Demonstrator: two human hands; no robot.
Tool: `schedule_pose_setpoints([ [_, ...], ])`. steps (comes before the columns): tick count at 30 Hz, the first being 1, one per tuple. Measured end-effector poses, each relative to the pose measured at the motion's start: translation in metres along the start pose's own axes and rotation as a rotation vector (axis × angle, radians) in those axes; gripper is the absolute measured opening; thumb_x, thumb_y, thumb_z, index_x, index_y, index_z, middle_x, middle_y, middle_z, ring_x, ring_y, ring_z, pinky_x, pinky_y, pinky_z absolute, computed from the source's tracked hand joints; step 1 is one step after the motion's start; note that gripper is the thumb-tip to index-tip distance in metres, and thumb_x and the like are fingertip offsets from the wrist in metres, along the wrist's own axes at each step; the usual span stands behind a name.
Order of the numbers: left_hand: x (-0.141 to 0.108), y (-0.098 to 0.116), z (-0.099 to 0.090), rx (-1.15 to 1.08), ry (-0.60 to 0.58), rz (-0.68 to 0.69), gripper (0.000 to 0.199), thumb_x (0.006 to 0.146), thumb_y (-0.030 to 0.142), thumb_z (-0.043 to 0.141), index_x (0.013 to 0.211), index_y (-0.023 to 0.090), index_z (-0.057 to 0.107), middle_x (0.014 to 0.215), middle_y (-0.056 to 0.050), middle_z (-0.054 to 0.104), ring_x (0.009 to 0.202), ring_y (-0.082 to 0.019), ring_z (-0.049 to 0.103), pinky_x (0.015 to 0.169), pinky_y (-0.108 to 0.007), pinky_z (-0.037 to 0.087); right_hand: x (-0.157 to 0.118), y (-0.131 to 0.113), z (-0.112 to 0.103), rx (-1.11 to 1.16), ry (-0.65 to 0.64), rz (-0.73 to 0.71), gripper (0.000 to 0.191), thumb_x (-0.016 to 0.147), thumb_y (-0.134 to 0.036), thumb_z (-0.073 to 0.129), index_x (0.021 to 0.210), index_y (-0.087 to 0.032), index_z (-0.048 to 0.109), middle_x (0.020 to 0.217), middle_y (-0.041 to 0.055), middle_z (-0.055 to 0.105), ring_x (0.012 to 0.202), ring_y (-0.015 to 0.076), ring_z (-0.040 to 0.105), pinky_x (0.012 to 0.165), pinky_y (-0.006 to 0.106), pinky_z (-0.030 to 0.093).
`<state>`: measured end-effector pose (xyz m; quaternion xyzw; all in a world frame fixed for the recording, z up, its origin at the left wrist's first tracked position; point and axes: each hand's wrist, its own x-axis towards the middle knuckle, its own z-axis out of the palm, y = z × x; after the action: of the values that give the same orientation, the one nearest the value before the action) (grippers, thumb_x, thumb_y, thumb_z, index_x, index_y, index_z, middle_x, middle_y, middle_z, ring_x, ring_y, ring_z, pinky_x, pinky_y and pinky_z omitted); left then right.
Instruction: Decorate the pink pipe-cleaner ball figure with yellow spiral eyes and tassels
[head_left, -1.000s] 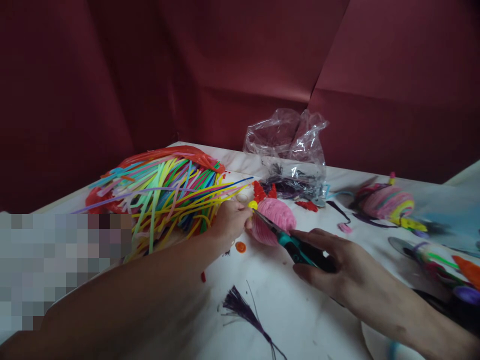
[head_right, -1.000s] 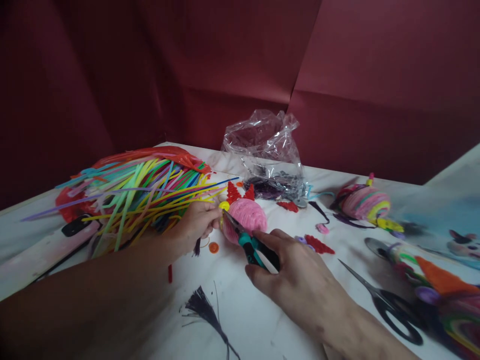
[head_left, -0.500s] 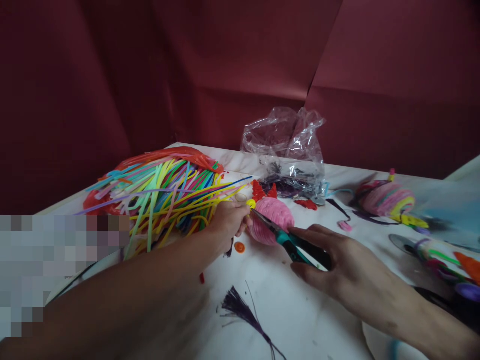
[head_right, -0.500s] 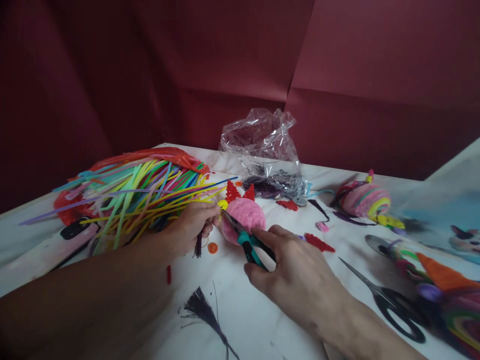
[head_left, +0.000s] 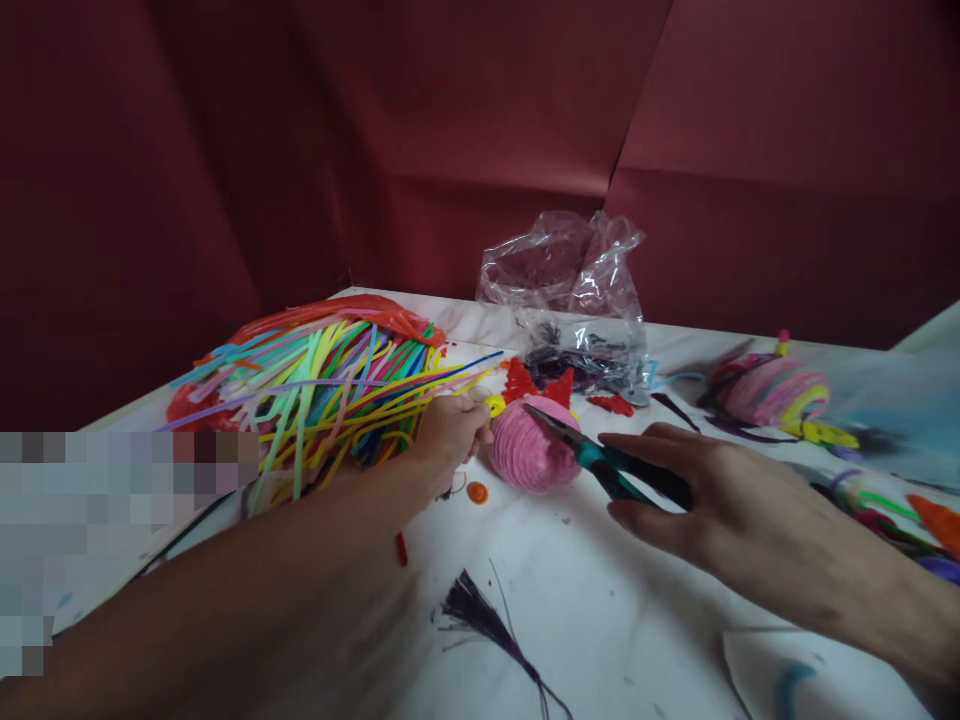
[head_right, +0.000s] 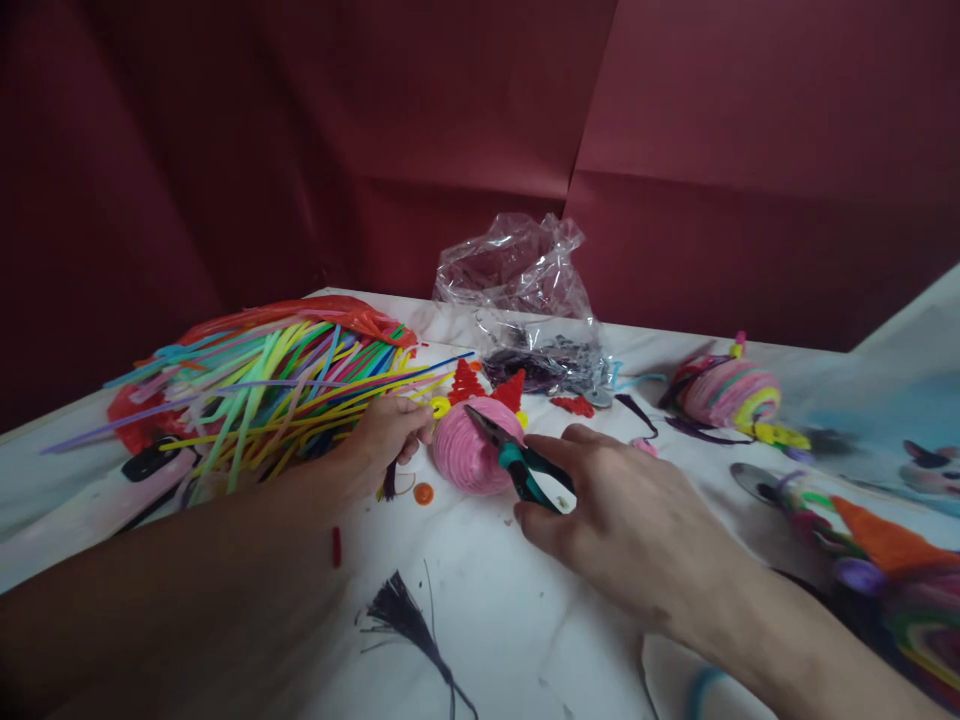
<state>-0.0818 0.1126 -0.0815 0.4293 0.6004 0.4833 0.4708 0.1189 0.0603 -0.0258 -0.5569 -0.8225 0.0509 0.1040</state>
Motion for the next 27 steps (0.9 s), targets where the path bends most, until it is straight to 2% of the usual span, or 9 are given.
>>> schedule_pose_setpoints([
  [4,0.007,-0.006,0.002,-0.007,0.027,0.024,0.03,0.079,0.009,0.056,0.051,0.014,0.046,0.043,0.009,0.042,0.034,-0.003,0.035,0.035,-0.016,0.026,0.003,-0.004,-0.004,0.003,-0.088,0.039,0.036,0.07,-0.036,0.049,0.101,-0.029,0.066,0.083,0.0034,0.065,0.07,0.0256,0.061,0.063,0.037,0.046],
  [9,0.015,-0.012,0.007,-0.077,-0.021,0.06,0.029,0.083,0.012,0.056,0.056,0.014,0.046,0.048,0.009,0.044,0.042,-0.004,0.042,0.041,-0.017,0.034,0.007,-0.002,-0.007,-0.009,-0.113,0.047,0.033,0.07,-0.037,0.047,0.095,-0.028,0.065,0.082,0.0032,0.064,0.073,0.0261,0.059,0.064,0.038,0.045],
  [13,0.018,-0.015,0.007,-0.127,-0.032,0.085,0.029,0.083,0.013,0.057,0.055,0.014,0.046,0.049,0.009,0.045,0.043,-0.005,0.043,0.043,-0.017,0.035,0.006,0.0,-0.009,0.014,-0.122,0.063,0.039,0.069,-0.039,0.049,0.104,-0.03,0.064,0.092,0.0025,0.066,0.078,0.0268,0.062,0.069,0.04,0.047],
  [18,0.02,-0.016,0.007,-0.173,-0.022,0.116,0.03,0.077,0.008,0.056,0.05,0.014,0.047,0.044,0.007,0.045,0.041,-0.005,0.042,0.043,-0.018,0.032,0.008,0.002,-0.009,0.019,-0.087,-0.014,0.039,0.069,-0.036,0.052,0.106,-0.029,0.065,0.095,0.002,0.068,0.079,0.0264,0.064,0.069,0.038,0.05],
  [22,0.02,-0.014,0.011,-0.175,-0.038,0.124,0.03,0.076,0.007,0.055,0.048,0.014,0.048,0.042,0.006,0.045,0.039,-0.005,0.041,0.041,-0.018,0.03,0.014,0.005,-0.003,0.002,-0.045,-0.106,0.044,0.072,-0.035,0.053,0.114,-0.028,0.062,0.102,0.0042,0.068,0.085,0.0275,0.065,0.074,0.038,0.05],
  [27,0.021,-0.013,0.015,-0.123,-0.073,0.136,0.029,0.082,0.011,0.057,0.054,0.013,0.047,0.048,0.009,0.044,0.041,-0.004,0.04,0.041,-0.017,0.032,0.019,0.008,0.0,-0.013,-0.023,-0.147,0.038,0.074,-0.033,0.054,0.11,-0.025,0.065,0.091,0.005,0.069,0.078,0.0254,0.065,0.07,0.034,0.05],
])
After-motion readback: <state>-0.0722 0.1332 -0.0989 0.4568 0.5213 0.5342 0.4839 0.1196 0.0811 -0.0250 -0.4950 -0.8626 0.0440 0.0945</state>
